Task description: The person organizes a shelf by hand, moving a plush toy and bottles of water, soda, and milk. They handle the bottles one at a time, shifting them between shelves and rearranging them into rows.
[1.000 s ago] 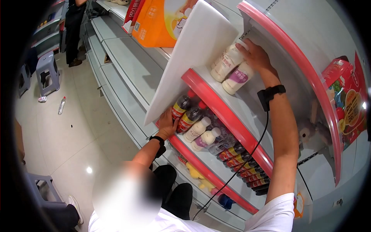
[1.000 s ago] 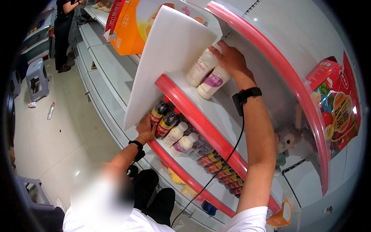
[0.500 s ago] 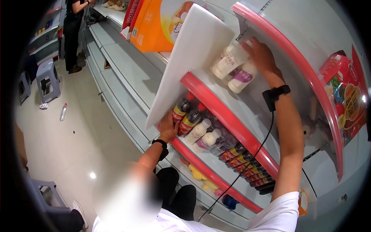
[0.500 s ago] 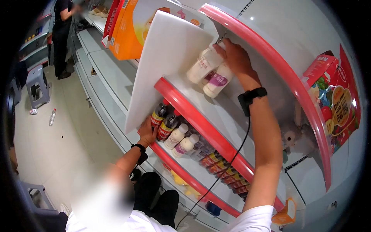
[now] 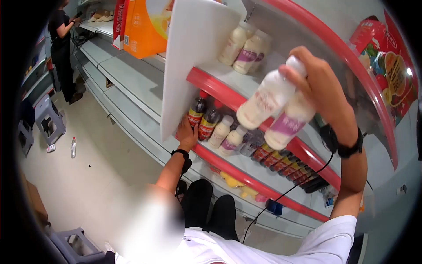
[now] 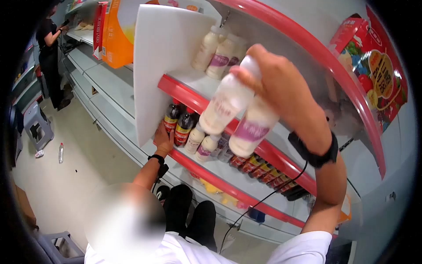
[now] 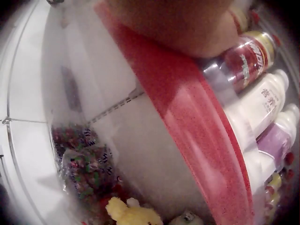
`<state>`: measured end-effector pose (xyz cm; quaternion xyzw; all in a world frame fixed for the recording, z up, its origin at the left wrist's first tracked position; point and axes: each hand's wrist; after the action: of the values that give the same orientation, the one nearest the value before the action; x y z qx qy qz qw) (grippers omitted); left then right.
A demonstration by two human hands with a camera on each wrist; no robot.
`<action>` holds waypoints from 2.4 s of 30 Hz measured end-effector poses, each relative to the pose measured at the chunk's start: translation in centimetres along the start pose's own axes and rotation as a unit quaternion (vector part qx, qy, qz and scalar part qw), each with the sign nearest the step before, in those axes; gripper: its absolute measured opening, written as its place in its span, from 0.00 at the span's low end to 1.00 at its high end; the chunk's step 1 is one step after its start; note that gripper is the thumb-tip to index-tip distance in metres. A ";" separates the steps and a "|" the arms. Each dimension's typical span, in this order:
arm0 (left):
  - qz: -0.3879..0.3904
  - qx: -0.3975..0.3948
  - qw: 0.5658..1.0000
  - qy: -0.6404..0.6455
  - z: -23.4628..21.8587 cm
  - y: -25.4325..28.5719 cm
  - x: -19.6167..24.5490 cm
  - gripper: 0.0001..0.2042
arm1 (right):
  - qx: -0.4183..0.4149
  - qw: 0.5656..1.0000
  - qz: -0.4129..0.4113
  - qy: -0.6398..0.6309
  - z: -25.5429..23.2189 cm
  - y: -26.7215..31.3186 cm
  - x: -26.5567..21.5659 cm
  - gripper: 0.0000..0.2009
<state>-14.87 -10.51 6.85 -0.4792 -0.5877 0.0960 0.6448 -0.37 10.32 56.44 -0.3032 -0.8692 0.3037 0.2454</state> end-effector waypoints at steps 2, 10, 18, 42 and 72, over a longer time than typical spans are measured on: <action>-0.009 -0.014 1.000 0.012 0.1 -0.1 -0.4 0.34 | 0.005 0.999 -0.039 -0.013 -0.4 3.9 -1.7 0.21; -0.032 -0.026 0.999 0.017 -0.2 -0.3 0.2 0.34 | -0.123 0.981 -0.026 -0.145 3.8 18.7 -4.8 0.23; -0.032 -0.008 0.999 -0.031 0.0 -0.1 0.4 0.33 | -0.022 0.999 -0.039 -0.001 10.9 24.3 -0.3 0.23; -0.017 -0.013 1.000 -0.016 -0.2 -0.1 0.6 0.34 | 0.024 0.983 0.176 -0.041 21.6 25.6 6.9 0.33; -0.003 0.010 1.000 -0.014 0.3 -0.4 0.6 0.32 | -0.090 0.950 0.243 -0.175 20.5 25.4 6.0 0.29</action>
<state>-15.14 -10.14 7.54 -0.4696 -0.5973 0.1070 0.6413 -7.44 22.68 26.43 -0.4680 -0.8225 0.3226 -0.0200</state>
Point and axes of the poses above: each hand's wrist, its own y-axis away from the middle knuckle, its own z-axis out of the palm, x = y × z, and after that the axes turned 13 degrees about x, right-handed
